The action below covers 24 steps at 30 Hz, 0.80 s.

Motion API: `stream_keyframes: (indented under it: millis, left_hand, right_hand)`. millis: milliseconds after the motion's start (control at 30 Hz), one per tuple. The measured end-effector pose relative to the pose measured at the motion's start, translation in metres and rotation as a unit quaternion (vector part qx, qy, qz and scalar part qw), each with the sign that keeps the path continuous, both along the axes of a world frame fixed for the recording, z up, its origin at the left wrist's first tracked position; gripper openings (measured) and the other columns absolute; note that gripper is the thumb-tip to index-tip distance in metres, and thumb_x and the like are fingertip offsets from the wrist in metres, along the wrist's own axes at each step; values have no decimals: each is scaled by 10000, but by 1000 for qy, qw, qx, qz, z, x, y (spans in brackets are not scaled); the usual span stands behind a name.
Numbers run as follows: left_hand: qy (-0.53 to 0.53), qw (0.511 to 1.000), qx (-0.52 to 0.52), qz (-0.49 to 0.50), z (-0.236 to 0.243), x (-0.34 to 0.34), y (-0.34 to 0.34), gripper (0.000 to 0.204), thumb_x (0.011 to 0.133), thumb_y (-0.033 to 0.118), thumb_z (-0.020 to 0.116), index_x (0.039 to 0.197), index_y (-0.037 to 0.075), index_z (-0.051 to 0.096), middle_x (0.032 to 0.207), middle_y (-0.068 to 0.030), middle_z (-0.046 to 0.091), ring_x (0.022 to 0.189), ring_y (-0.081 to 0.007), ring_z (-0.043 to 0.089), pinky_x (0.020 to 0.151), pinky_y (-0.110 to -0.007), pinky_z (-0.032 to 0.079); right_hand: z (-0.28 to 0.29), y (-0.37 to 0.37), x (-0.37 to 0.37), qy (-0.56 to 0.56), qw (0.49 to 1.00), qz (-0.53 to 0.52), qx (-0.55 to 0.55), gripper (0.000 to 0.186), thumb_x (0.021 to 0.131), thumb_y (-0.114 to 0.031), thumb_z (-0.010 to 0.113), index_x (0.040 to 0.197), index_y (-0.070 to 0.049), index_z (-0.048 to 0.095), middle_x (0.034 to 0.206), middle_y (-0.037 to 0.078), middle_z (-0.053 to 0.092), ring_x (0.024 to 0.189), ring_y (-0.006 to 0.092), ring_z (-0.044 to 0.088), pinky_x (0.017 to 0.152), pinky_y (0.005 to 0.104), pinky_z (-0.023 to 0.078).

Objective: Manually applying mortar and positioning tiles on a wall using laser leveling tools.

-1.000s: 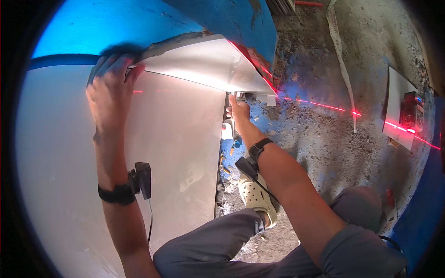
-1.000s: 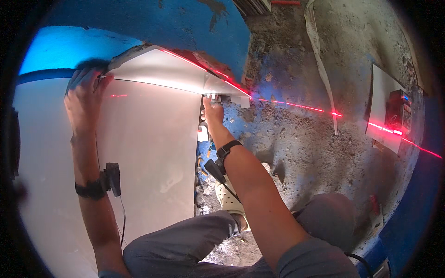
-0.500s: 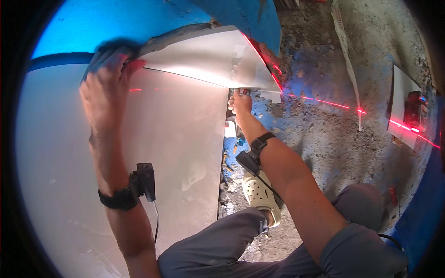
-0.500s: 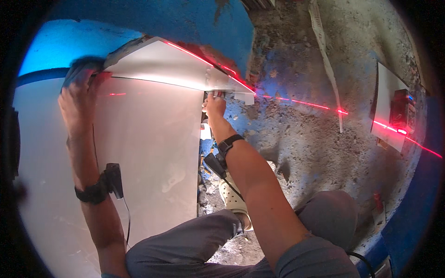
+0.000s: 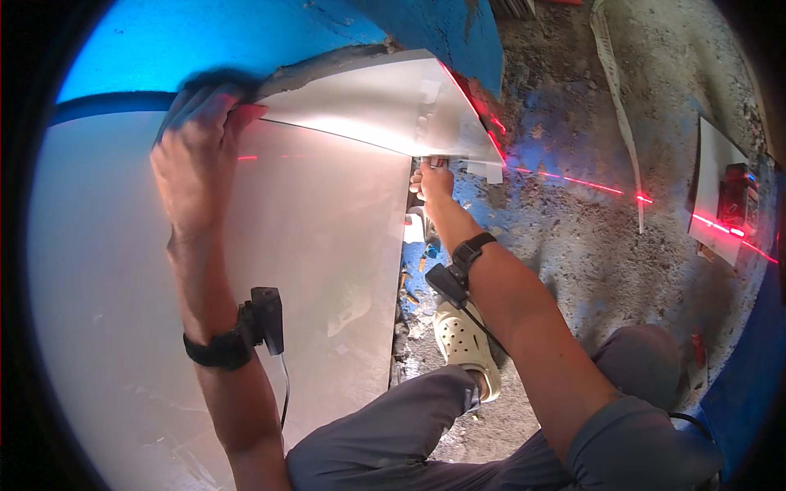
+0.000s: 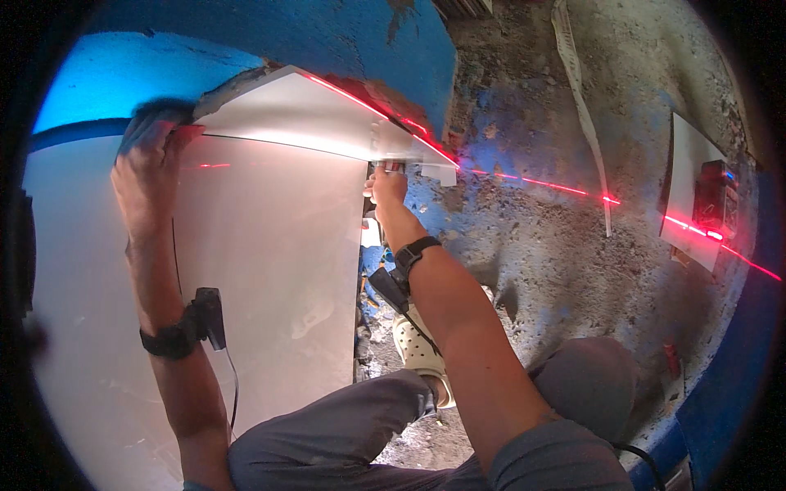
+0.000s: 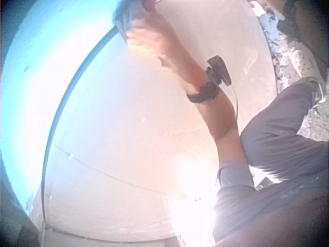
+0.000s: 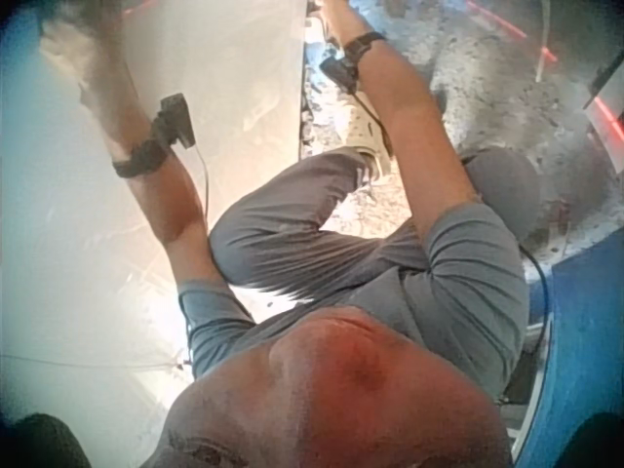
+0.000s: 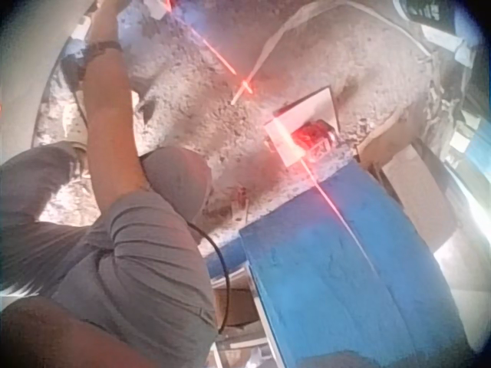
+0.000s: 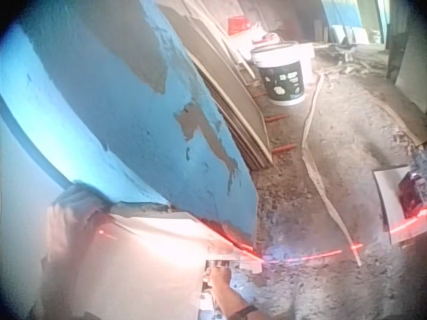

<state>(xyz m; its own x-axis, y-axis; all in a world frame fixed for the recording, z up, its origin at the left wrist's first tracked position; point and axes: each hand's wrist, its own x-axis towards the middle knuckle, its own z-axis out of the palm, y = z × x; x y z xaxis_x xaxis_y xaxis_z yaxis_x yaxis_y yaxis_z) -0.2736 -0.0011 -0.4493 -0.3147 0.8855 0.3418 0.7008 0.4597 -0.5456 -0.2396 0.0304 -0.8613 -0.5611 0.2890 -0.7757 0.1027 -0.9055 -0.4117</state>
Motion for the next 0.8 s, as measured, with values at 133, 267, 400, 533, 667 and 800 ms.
stream_keyframes:
  millis: [133, 267, 400, 533, 667, 800]
  left_hand:
    - [-3, 1000, 2, -19, 1, 0, -1, 173, 798, 226, 726, 841, 71, 662, 870, -83, 668, 817, -296, 624, 665, -381, 514]
    - [-10, 1000, 5, -11, 1, 1, -1, 175, 798, 227, 727, 838, 70, 661, 868, -82, 665, 819, -296, 623, 663, -382, 512]
    - [-14, 1000, 5, -25, 3, 0, -1, 180, 798, 231, 727, 840, 69, 661, 874, -78, 665, 826, -298, 622, 663, -386, 510]
    - [-32, 999, 17, -12, 2, 2, -2, 173, 808, 224, 720, 842, 65, 659, 879, -79, 666, 830, -305, 623, 664, -387, 508]
    - [-30, 999, 20, -13, 4, 4, 0, 161, 812, 211, 719, 850, 65, 662, 894, -87, 665, 833, -315, 622, 667, -394, 507]
    - [-37, 999, 27, 14, 9, 11, -1, 146, 808, 172, 721, 895, 64, 674, 929, -108, 663, 846, -335, 622, 684, -407, 507]
  right_hand:
    - [0, 1, -1, 6, 1000, -1, -4, 280, 940, -221, 591, 743, -22, 573, 603, 64, 605, 411, 132, 538, 323, 237, 289]
    - [8, 3, 0, 5, 1000, -16, -21, 223, 919, -132, 578, 732, -16, 545, 600, 54, 577, 399, 108, 495, 325, 227, 243]
    - [10, 7, -1, 4, 1000, -7, -28, 224, 912, -104, 573, 706, -26, 534, 597, 51, 569, 403, 107, 489, 327, 230, 237]
    - [13, 7, -1, 11, 998, -42, -52, 246, 915, -93, 567, 677, -57, 515, 588, 33, 543, 414, 97, 471, 331, 232, 222]
    - [10, 7, -5, 44, 996, -44, -58, 303, 928, -120, 578, 655, -125, 447, 570, -12, 477, 420, 77, 441, 335, 232, 211]
    - [3, 3, -10, 33, 997, -46, -49, 368, 947, -185, 599, 655, -173, 375, 574, -48, 422, 426, 64, 419, 336, 238, 202]
